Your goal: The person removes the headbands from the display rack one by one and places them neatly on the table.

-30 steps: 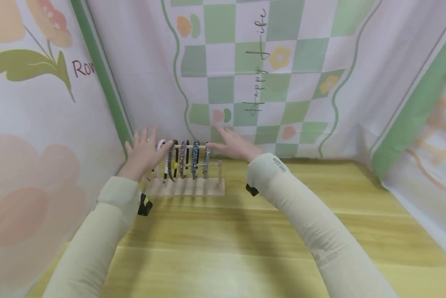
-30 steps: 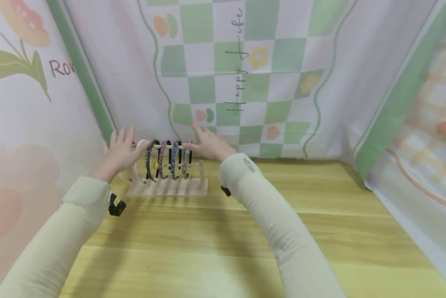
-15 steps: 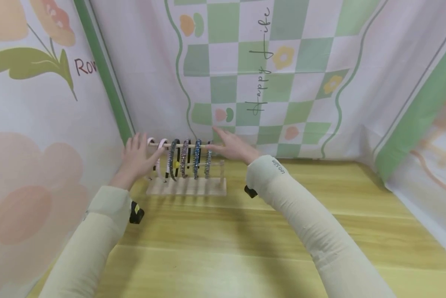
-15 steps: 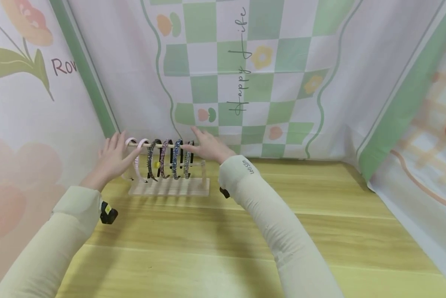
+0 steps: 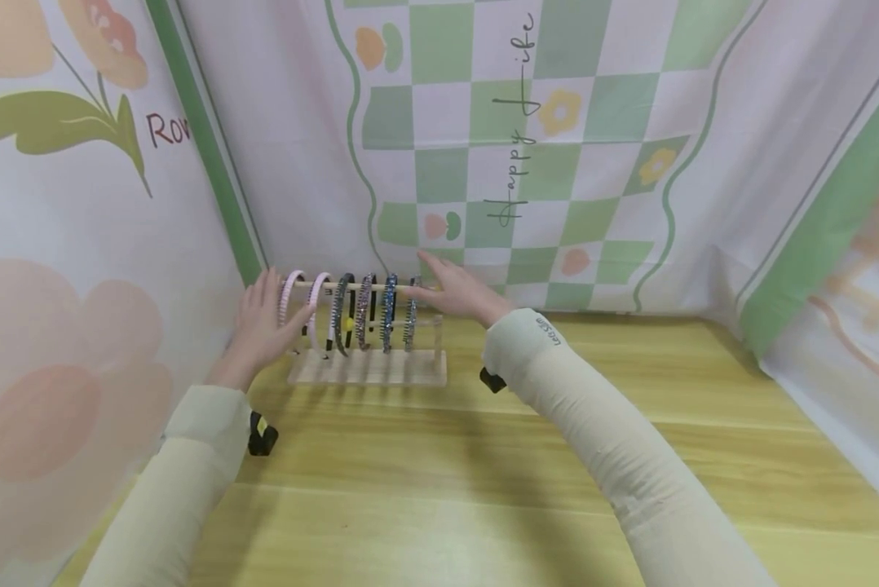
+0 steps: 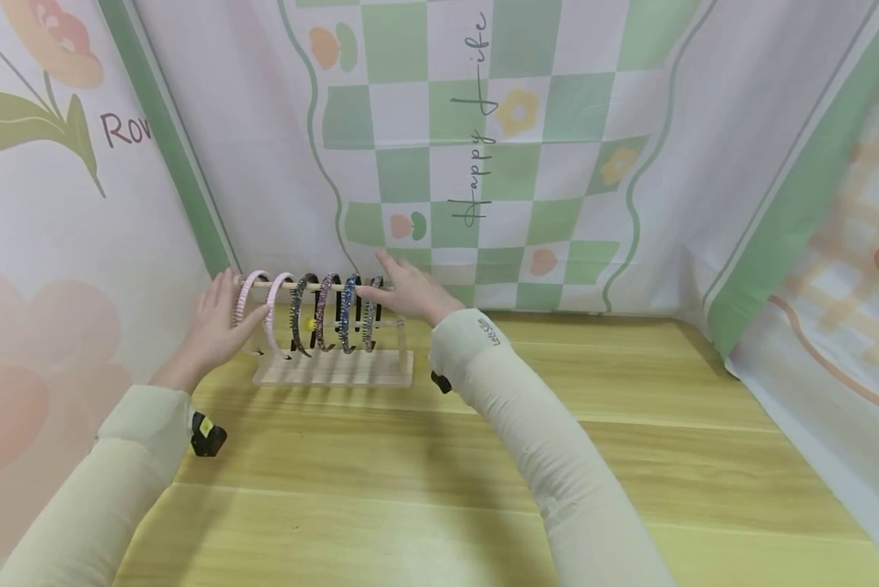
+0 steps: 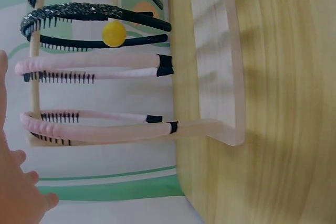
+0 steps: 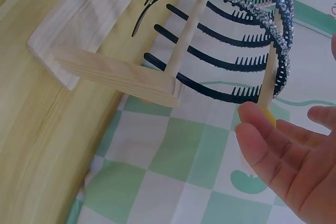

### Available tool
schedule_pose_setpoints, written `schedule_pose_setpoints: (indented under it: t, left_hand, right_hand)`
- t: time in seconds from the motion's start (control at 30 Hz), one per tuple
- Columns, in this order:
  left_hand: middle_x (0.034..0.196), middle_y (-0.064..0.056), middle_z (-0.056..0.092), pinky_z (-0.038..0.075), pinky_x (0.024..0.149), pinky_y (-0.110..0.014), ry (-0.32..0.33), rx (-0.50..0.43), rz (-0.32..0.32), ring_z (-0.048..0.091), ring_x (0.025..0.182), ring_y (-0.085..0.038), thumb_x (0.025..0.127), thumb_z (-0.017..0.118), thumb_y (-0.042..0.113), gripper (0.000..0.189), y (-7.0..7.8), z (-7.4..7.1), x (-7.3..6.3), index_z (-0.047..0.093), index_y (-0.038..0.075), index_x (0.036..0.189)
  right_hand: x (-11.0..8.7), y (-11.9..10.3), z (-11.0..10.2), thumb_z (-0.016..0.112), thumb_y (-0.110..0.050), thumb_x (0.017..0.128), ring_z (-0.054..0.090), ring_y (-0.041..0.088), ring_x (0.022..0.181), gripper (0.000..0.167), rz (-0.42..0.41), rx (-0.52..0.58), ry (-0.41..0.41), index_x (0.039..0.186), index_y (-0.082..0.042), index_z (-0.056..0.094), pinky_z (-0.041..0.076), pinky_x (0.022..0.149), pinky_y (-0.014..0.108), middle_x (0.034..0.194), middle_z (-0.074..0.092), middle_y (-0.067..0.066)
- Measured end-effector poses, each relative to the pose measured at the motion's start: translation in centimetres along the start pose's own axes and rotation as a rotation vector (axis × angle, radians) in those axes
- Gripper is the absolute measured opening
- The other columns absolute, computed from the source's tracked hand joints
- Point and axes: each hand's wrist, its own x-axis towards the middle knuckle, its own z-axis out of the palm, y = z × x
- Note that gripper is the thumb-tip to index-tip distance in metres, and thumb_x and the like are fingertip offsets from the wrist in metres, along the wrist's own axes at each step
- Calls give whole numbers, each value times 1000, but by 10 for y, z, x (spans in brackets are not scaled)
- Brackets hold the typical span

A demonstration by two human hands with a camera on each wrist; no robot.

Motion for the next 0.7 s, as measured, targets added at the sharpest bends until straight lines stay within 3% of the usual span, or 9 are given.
schedule_pose_setpoints:
  t: [0.17, 0.33, 0.47, 0.7]
  left_hand:
    - [150, -15, -15, -3, 103, -57, 5, -36, -8, -12, 134, -37, 89, 39, 61, 92, -7, 4, -5, -17, 12, 144]
    - [149, -17, -15, -2, 104, -56, -2, -38, -12, -11, 134, -38, 89, 39, 60, 93, -15, 8, -8, -17, 10, 143]
    - [149, -18, -16, -2, 104, -56, -14, -45, -29, -10, 134, -39, 89, 39, 61, 95, -22, 11, -11, -18, 8, 143]
    - [148, -21, -16, -2, 102, -60, -46, -52, -65, -11, 133, -42, 90, 39, 59, 94, -35, 19, -17, -17, 5, 143]
  right_hand:
    - [-1, 1, 3, 45, -66, 83, 18, 27, 135, 87, -10, 19, 3, 149, -24, 6, 18, 105, 50, 152, 13, 5]
    - [-1, 2, 5, 44, -73, 77, 29, 26, 131, 95, -9, 62, 1, 149, -26, 5, 19, 106, 49, 152, 11, 3]
    - [-2, 2, 6, 45, -72, 77, 38, 25, 126, 94, -15, 86, -1, 149, -25, 5, 19, 106, 47, 153, 10, 3]
    - [-3, 0, 8, 50, -65, 81, 40, 27, 125, 90, -21, 110, 10, 149, -25, 5, 22, 105, 47, 152, 12, 3]
